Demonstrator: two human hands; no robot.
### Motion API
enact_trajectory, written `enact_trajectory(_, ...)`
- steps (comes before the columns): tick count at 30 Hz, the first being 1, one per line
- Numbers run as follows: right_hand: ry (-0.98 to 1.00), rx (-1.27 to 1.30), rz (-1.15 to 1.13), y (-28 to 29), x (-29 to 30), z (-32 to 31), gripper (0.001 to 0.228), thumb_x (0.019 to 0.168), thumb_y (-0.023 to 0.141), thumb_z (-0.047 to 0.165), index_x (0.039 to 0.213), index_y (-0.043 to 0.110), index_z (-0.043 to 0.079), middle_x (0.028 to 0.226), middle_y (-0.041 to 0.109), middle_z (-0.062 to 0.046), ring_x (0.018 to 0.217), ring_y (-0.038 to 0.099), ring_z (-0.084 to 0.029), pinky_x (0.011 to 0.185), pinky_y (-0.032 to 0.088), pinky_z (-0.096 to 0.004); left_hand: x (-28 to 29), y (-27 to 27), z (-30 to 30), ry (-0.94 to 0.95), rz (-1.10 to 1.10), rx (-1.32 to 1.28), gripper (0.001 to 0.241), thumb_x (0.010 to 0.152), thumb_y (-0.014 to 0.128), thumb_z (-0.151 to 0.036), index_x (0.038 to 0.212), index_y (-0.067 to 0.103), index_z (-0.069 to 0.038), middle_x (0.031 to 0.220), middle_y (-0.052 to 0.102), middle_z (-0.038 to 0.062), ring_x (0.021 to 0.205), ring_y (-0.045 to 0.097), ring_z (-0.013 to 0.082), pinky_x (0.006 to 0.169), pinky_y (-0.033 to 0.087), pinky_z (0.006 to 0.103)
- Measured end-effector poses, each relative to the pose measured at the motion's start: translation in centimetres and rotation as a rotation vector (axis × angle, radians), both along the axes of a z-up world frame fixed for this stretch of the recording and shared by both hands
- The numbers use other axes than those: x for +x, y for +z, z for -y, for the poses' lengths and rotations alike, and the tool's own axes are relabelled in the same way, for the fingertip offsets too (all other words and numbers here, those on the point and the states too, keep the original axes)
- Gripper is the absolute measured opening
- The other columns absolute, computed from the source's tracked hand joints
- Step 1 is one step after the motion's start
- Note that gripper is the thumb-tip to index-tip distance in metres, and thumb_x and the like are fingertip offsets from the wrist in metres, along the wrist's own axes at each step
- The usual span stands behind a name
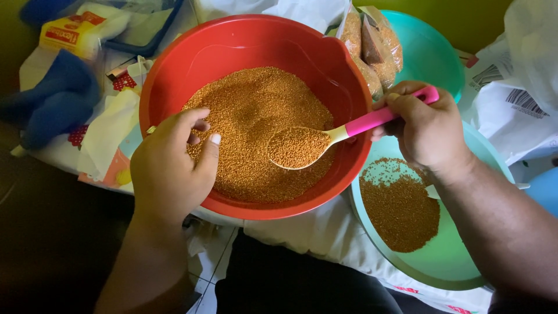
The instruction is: The person scoops seeds from a large red bowl into a smaller blue bowl, using a spoon to measure and mix different types of grain.
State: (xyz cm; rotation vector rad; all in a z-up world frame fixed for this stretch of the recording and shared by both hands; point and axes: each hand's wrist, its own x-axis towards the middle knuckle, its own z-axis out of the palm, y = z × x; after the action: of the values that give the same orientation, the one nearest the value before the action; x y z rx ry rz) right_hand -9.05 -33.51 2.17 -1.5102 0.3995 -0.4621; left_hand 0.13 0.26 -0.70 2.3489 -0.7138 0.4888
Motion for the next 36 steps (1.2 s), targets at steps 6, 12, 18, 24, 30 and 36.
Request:
enact_trajectory(6,-0.006,0.028,-0.003,0.1,-0.7,1.5,0.008,0.097,0.053,0.0,0.09,0.057,-0.001,0.083,0.067,-0.024,0.05,0.064,-0.032,0.046,0.061,-0.036,0.0,0.0,0.0,0.0,0.0,-0.005,0.036,0.093,0.067,-0.02,0.126,0.071,-0.007,0.111,0.076,0.006,0.09,0.071,0.0279,0.076,0.052,0.0439)
enact_trajectory(12,-0.188,-0.039,-0.011,1.3,-4.1,3.9,0.012,0.095,0.054,0.001,0.084,0.057,0.004,0.085,0.069,-0.019,0.055,0.068,-0.03,0.048,0.061,-0.033,-0.3,-0.2,-0.1,0.024,0.024,0.036,0.035,0.097,0.066,-0.018,0.129,0.073,-0.004,0.112,0.077,0.008,0.094,0.07,0.0274,0.078,0.053,0.0427)
enact_trajectory(18,-0.185,-0.508,0.099,-2.2,-13.7,12.1,0.015,0.105,0.036,-0.014,0.097,0.044,-0.005,0.1,0.058,-0.024,0.068,0.063,-0.032,0.049,0.055,-0.033,0.4,-1.8,-1.0,-0.013,0.082,0.05,0.037,0.1,0.071,-0.01,0.135,0.075,0.0,0.113,0.077,0.012,0.094,0.071,0.0293,0.084,0.052,0.0437)
enact_trajectory(24,-0.072,-0.666,0.094,-3.0,-21.6,13.0,0.027,0.109,0.032,-0.01,0.092,0.051,-0.008,0.11,0.064,-0.025,0.082,0.074,-0.035,0.062,0.065,-0.033,0.9,-4.4,-1.6,-0.186,-0.069,-0.185,0.036,0.117,0.061,0.008,0.151,0.056,0.019,0.129,0.064,0.031,0.106,0.061,0.0331,0.094,0.047,0.0397)
enact_trajectory(30,-0.005,-1.182,0.196,-1.7,-24.4,10.1,0.013,0.094,0.056,-0.003,0.093,0.065,-0.011,0.092,0.07,-0.026,0.076,0.07,-0.032,0.072,0.059,-0.038,2.0,-6.4,-2.1,-0.19,-0.09,-0.2,0.035,0.121,0.057,0.01,0.155,0.05,0.017,0.132,0.06,0.03,0.112,0.057,0.0328,0.096,0.043,0.0398)
enact_trajectory(36,-0.126,-1.393,0.337,-5.3,-29.2,14.0,0.035,0.109,0.044,0.006,0.104,0.06,-0.025,0.101,0.062,-0.043,0.097,0.063,-0.055,0.087,0.05,-0.052,0.4,-3.9,-1.5,-0.223,0.008,-0.161,0.03,0.12,0.059,0.013,0.149,0.054,0.022,0.128,0.061,0.034,0.112,0.06,0.0394,0.103,0.047,0.0451)
